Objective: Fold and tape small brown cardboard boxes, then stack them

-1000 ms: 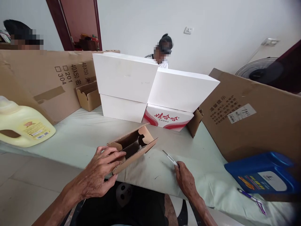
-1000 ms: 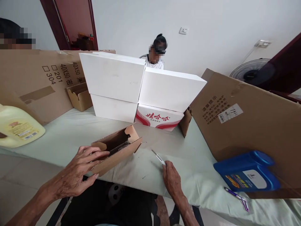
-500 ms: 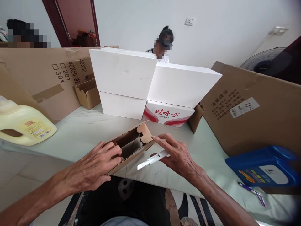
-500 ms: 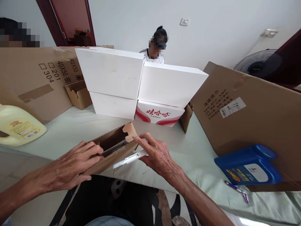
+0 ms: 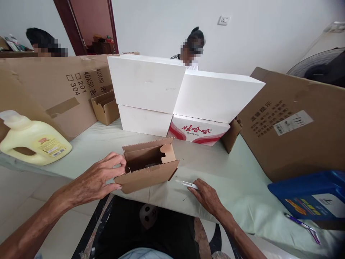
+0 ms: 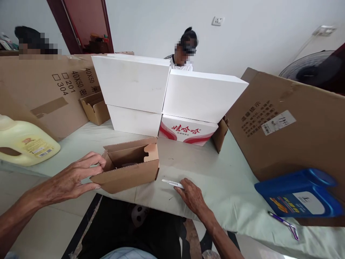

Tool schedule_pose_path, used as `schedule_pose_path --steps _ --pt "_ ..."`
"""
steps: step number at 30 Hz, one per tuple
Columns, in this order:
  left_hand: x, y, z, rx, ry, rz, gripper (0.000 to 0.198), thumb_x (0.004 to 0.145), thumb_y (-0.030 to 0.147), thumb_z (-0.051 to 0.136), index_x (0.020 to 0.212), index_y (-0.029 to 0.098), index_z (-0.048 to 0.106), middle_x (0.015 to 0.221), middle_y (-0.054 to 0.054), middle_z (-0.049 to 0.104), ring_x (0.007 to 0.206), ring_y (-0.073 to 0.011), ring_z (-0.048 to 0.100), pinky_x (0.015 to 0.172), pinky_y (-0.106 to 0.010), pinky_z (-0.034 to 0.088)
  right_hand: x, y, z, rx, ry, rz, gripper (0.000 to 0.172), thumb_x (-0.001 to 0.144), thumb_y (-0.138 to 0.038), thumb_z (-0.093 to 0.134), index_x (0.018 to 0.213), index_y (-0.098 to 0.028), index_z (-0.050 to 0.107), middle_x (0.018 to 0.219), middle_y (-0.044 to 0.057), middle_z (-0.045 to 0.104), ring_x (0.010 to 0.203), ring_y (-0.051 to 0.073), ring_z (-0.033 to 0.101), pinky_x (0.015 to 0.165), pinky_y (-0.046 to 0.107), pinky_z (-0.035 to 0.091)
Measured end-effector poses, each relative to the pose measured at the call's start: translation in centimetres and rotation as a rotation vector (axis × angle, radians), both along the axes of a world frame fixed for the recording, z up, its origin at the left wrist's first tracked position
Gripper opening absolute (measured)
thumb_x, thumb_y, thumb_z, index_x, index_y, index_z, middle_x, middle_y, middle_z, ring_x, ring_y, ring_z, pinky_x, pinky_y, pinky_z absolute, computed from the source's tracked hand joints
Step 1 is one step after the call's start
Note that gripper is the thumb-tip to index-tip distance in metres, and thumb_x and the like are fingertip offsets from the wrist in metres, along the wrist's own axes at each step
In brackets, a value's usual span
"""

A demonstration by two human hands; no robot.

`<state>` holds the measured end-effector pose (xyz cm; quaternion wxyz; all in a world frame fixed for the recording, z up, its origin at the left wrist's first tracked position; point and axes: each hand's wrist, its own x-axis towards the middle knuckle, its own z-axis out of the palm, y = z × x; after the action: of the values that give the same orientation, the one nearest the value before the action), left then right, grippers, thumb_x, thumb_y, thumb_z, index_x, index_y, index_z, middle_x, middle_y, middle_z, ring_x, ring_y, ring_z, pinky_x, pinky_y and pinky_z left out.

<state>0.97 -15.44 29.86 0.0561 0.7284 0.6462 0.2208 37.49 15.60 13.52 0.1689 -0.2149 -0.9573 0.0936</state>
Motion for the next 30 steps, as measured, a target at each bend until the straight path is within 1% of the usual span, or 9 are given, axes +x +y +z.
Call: schedule_pose_path --steps 1,3,7,10,12,16,21,25,30 --pt "0.0 0.1 0.1 -0.014 -0.004 -0.001 0.017 0.098 0.012 0.069 0.090 0.023 0.059 0.124 -0.008 0.065 0.119 -0.0267 0.058 0.087 -0.033 0.052 0.0 -0.2 -0.1 0.010 0.029 0.007 0.054 0.116 -0.061 0.039 0.089 -0.022 0.066 0.086 0.008 0.070 0.075 0.023 0.069 0.065 0.034 0.052" --pt "0.0 0.3 0.4 -0.041 -0.009 -0.007 0.016 0.099 0.013 0.068 0.090 0.023 0.059 0.125 -0.008 0.064 0.118 -0.0258 0.058 0.087 -0.032 0.052 -0.7 -1.0 2.1 0.042 0.177 0.033 0.043 0.116 -0.054 0.046 0.103 -0.021 0.070 0.100 0.011 0.072 0.089 0.025 0.071 0.075 0.036 0.056" --pt "0.4 0.9 1.0 -0.067 -0.007 -0.027 0.016 0.103 0.019 0.064 0.088 0.023 0.060 0.121 -0.008 0.064 0.112 -0.0248 0.058 0.084 -0.031 0.051 -4.7 -4.3 12.7 0.080 0.403 0.234 0.029 0.115 -0.041 0.055 0.131 -0.020 0.067 0.121 0.014 0.072 0.109 0.026 0.068 0.098 0.043 0.055" --pt "0.8 1.1 1.4 -0.051 0.001 -0.040 0.022 0.108 0.022 0.059 0.086 0.022 0.060 0.116 -0.007 0.064 0.109 -0.0237 0.058 0.084 -0.031 0.049 -8.9 -6.7 19.1 0.016 0.165 0.411 0.047 0.110 -0.055 0.063 0.136 -0.016 0.069 0.123 0.016 0.075 0.114 0.031 0.068 0.098 0.046 0.055" --pt "1.1 1.1 1.5 -0.048 0.007 -0.041 0.025 0.109 0.021 0.057 0.084 0.022 0.058 0.116 -0.007 0.064 0.108 -0.0233 0.057 0.085 -0.032 0.049 -11.5 -7.5 21.0 -0.096 -0.108 0.438 0.047 0.105 -0.058 0.071 0.125 -0.016 0.076 0.108 0.013 0.077 0.102 0.029 0.070 0.086 0.041 0.054" --pt "1.3 0.9 1.3 -0.058 0.004 -0.022 0.027 0.110 0.021 0.054 0.083 0.021 0.055 0.114 -0.007 0.064 0.109 -0.0239 0.057 0.086 -0.033 0.049 -14.9 -7.7 21.5 -0.430 -0.385 0.515 0.023 0.095 -0.043 0.084 0.101 -0.021 0.082 0.086 0.001 0.075 0.079 0.017 0.066 0.067 0.028 0.042" --pt "1.1 1.0 0.9 -0.083 -0.016 -0.003 0.029 0.111 0.024 0.054 0.083 0.021 0.055 0.113 -0.008 0.063 0.109 -0.0249 0.057 0.085 -0.034 0.049 -15.4 -7.6 20.8 -0.639 -0.114 0.525 0.006 0.094 -0.019 0.077 0.091 -0.018 0.081 0.089 -0.001 0.077 0.075 0.012 0.064 0.065 0.025 0.040" --pt "1.1 1.3 0.7 -0.090 -0.013 0.016 0.028 0.112 0.026 0.052 0.085 0.021 0.058 0.111 -0.008 0.064 0.106 -0.0250 0.057 0.083 -0.035 0.048 -14.9 -7.7 19.8 -0.491 0.081 0.620 0.016 0.099 -0.010 0.069 0.088 -0.017 0.078 0.088 0.001 0.074 0.078 0.012 0.063 0.070 0.026 0.043" --pt "1.2 1.2 0.7 -0.088 -0.044 0.029 0.027 0.112 0.025 0.050 0.087 0.022 0.058 0.110 -0.007 0.063 0.104 -0.0235 0.058 0.085 -0.034 0.049 -13.6 -8.4 17.0 -0.037 0.374 0.771 0.024 0.111 -0.014 0.054 0.094 -0.017 0.070 0.090 0.006 0.071 0.079 0.016 0.060 0.071 0.031 0.045"
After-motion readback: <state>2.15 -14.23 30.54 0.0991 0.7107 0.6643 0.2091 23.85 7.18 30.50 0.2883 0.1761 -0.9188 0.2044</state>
